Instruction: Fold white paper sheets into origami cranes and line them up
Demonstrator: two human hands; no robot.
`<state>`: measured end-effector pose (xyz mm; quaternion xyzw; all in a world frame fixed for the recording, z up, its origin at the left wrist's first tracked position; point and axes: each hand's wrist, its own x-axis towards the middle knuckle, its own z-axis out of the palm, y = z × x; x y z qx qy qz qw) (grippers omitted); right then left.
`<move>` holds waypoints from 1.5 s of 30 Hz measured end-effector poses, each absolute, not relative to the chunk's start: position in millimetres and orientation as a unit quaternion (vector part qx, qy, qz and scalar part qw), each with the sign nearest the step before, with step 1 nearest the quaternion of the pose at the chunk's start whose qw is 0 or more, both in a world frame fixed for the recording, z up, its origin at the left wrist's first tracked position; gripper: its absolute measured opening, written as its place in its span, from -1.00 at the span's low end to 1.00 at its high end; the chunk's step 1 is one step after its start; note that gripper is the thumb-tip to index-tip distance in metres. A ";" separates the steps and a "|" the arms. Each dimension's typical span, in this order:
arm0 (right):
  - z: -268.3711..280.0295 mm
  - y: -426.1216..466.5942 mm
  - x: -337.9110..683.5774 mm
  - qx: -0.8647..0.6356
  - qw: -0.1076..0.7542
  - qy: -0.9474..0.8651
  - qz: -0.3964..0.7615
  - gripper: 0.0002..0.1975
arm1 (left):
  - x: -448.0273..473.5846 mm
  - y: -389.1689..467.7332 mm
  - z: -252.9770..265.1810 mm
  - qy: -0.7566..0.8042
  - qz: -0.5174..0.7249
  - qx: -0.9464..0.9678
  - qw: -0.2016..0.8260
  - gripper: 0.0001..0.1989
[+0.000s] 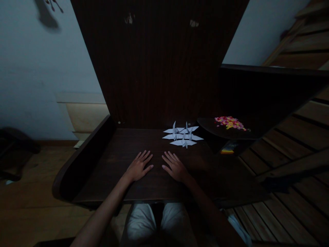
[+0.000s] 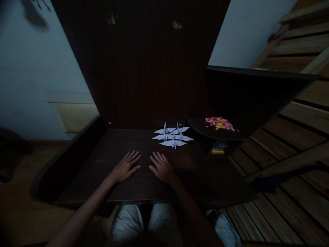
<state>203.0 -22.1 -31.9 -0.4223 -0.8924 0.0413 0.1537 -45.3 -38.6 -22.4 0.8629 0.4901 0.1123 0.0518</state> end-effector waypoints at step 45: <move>-28.9 -17.1 204.6 -0.426 0.142 -0.890 0.075 -0.46 | -42.4 -42.8 -17.9 0.506 0.183 0.840 0.070 -0.35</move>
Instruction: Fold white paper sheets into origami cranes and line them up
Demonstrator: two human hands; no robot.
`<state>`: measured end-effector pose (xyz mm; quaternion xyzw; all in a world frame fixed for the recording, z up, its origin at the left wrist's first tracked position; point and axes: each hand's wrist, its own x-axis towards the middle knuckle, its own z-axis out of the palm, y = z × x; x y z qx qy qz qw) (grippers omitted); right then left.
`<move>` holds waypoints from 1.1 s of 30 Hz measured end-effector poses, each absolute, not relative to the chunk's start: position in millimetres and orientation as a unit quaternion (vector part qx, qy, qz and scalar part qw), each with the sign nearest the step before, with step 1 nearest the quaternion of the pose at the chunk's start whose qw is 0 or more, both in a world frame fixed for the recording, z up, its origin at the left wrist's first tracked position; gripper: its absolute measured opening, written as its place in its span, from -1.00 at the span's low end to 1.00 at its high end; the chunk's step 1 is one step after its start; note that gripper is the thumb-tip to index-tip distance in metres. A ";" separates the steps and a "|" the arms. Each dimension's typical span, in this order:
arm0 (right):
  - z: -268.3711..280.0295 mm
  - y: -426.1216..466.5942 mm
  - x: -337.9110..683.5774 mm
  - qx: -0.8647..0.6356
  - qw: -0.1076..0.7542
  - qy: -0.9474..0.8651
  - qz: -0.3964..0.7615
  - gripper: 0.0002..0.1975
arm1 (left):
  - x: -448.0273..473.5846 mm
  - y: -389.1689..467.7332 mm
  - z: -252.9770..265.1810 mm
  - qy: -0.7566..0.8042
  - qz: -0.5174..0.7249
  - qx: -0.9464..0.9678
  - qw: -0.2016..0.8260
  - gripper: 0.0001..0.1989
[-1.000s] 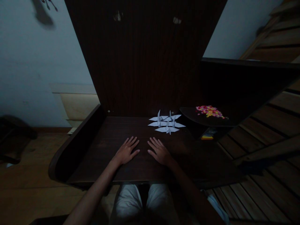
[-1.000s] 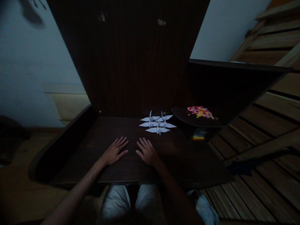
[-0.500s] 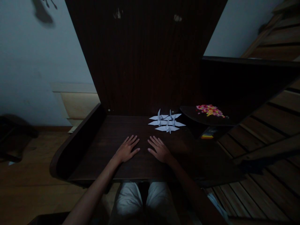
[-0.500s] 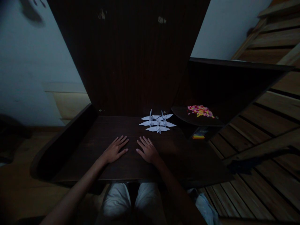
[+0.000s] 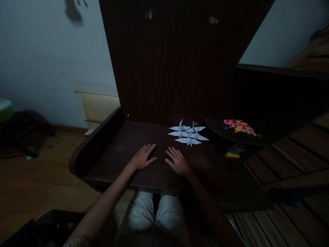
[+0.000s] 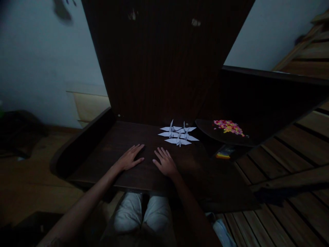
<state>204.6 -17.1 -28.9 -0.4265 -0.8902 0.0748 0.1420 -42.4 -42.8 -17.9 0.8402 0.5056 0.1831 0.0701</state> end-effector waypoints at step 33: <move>-56.7 0.4 215.1 -0.372 0.166 -0.913 -0.022 -0.40 | -150.7 -415.4 -130.8 0.991 -0.014 0.112 -0.074 -0.31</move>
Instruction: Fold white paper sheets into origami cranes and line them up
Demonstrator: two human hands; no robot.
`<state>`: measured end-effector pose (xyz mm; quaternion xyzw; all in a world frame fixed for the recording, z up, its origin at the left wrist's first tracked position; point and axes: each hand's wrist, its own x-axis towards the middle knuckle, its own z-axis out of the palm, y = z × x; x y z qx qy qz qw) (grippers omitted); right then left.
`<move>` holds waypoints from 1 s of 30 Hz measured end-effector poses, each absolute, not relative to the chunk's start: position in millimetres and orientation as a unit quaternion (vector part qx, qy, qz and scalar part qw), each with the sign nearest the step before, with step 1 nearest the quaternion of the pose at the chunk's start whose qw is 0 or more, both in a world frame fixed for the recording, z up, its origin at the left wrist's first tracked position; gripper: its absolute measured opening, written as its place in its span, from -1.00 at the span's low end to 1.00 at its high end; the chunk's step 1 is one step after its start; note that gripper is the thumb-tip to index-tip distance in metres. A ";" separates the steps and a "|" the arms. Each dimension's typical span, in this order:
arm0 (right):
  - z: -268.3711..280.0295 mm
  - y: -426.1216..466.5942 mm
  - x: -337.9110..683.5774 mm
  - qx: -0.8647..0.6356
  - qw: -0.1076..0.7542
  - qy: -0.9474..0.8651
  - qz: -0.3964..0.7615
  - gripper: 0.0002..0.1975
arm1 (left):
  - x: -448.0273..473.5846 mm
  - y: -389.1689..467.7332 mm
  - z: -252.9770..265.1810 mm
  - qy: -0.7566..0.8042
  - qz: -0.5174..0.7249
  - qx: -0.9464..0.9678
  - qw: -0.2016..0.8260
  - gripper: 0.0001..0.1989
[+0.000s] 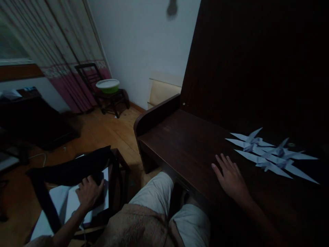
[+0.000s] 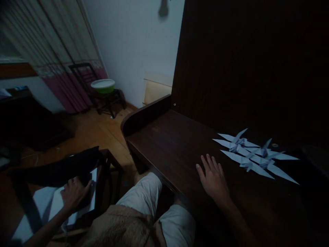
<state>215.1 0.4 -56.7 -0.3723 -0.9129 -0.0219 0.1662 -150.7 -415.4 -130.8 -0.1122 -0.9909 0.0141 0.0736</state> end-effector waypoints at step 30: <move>-65.9 8.5 221.0 -0.362 0.153 -0.919 -0.027 -0.35 | -161.7 -420.8 -123.2 -0.992 -0.012 -0.109 0.058 -0.24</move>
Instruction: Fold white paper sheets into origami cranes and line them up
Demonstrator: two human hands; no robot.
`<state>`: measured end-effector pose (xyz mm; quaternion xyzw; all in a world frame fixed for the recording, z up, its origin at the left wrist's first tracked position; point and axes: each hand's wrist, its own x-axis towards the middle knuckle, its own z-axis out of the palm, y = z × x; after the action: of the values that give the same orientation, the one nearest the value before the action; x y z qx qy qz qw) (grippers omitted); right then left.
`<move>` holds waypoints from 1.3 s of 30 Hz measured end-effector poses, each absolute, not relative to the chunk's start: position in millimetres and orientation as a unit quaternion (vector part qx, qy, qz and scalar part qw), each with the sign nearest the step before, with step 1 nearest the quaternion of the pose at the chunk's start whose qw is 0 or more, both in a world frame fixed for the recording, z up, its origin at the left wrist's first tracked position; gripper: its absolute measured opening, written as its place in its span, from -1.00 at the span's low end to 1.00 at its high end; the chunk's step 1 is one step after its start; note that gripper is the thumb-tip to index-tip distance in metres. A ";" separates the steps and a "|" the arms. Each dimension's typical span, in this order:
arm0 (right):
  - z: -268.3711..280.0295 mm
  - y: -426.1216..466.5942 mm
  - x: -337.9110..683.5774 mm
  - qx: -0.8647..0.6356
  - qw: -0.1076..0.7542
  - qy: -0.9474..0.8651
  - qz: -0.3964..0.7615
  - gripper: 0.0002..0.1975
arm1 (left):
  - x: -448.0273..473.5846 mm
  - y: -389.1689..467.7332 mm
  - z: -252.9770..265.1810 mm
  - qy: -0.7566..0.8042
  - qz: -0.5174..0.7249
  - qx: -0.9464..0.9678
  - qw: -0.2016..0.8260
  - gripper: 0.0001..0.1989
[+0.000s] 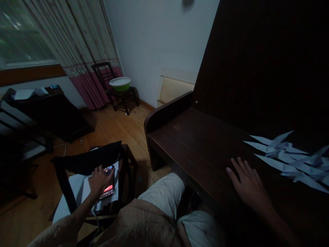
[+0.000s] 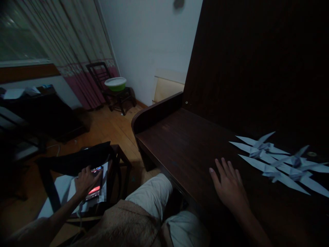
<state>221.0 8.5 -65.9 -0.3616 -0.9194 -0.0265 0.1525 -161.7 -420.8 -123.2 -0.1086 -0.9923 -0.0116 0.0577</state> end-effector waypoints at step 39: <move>-68.6 11.0 222.7 -0.358 0.151 -0.921 -0.027 -0.35 | -206.6 -401.8 -94.7 -0.892 0.013 -0.356 0.277 -0.72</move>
<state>222.7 11.0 -68.6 -0.3578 -0.9210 -0.0275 0.1515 -206.6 -401.8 -94.7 -0.3560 -0.8923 0.0135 0.2773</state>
